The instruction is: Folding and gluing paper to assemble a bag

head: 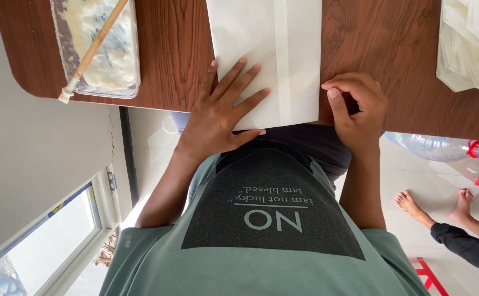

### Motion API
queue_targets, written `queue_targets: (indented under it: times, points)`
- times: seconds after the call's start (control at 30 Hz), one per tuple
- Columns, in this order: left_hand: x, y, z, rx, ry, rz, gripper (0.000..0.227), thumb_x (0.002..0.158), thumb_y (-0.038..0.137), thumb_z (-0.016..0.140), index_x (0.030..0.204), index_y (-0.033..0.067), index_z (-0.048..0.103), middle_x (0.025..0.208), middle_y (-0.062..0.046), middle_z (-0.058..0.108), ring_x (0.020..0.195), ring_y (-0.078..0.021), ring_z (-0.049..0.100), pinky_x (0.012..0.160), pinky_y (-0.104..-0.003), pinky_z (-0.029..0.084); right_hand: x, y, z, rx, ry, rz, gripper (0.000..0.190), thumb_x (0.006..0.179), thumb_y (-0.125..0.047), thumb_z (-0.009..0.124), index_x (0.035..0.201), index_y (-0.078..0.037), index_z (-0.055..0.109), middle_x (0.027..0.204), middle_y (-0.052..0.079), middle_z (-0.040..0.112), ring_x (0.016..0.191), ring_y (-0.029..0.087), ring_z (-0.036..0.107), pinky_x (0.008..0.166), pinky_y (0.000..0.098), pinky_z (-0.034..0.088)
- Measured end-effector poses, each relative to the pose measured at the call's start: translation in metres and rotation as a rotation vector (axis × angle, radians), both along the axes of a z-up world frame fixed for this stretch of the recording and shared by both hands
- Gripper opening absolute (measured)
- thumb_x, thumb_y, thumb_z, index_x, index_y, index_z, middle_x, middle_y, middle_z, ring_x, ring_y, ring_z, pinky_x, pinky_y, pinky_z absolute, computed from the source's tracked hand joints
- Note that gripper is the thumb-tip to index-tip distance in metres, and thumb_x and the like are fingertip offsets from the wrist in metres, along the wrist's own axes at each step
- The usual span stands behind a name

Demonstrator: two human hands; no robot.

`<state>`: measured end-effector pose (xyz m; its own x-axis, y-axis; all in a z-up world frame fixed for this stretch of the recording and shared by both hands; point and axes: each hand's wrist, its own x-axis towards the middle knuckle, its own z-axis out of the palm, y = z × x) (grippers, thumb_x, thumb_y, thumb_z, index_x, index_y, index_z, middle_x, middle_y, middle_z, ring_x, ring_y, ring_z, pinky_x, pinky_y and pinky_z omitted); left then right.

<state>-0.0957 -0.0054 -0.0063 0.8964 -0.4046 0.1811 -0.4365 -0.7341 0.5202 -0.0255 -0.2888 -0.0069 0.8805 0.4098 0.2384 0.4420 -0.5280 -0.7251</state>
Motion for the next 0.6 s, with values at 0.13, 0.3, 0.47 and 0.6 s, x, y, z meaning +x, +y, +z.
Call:
queue_targets:
  times: [0.13, 0.3, 0.47, 0.6]
  points:
    - [-0.001, 0.004, -0.001, -0.016, -0.017, -0.027, 0.053, 0.108, 0.047, 0.066, 0.144, 0.0087, 0.062, 0.159, -0.018, 0.044, 0.151, -0.0397, 0.036, 0.126, -0.064, 0.016, 0.0, 0.0, 0.0, 0.004, -0.009, -0.011, 0.015, 0.111, -0.006, 0.065, 0.101, 0.0, 0.075, 0.101, 0.012, 0.073, 0.097, 0.026, 0.069, 0.088, 0.0384, 0.045]
    - [-0.007, -0.002, -0.002, -0.07, -0.099, 0.04, 0.044, 0.094, 0.023, 0.077, 0.135, 0.0105, 0.069, 0.146, -0.014, 0.06, 0.142, -0.0396, 0.049, 0.122, -0.062, 0.025, 0.001, 0.0, -0.002, 0.071, 0.017, -0.014, 0.016, 0.112, -0.009, 0.064, 0.103, -0.002, 0.077, 0.099, 0.012, 0.072, 0.092, 0.026, 0.066, 0.085, 0.038, 0.043]
    - [-0.012, -0.017, -0.014, -0.064, -0.243, 0.202, 0.053, 0.077, 0.003, 0.072, 0.128, 0.0157, 0.075, 0.132, -0.007, 0.071, 0.131, -0.0352, 0.063, 0.117, -0.059, 0.033, 0.002, 0.001, -0.001, 0.104, 0.022, -0.003, 0.017, 0.113, -0.008, 0.063, 0.107, -0.002, 0.077, 0.097, 0.015, 0.071, 0.086, 0.03, 0.065, 0.079, 0.0389, 0.041]
    - [-0.012, -0.029, -0.009, -0.036, -0.283, 0.369, 0.043, 0.083, -0.004, 0.067, 0.12, 0.0152, 0.077, 0.123, -0.005, 0.074, 0.124, -0.0295, 0.067, 0.117, -0.054, 0.036, 0.001, 0.004, 0.001, 0.094, 0.0, 0.0, 0.016, 0.113, -0.008, 0.063, 0.11, -0.001, 0.077, 0.097, 0.015, 0.07, 0.084, 0.03, 0.063, 0.079, 0.0398, 0.041]
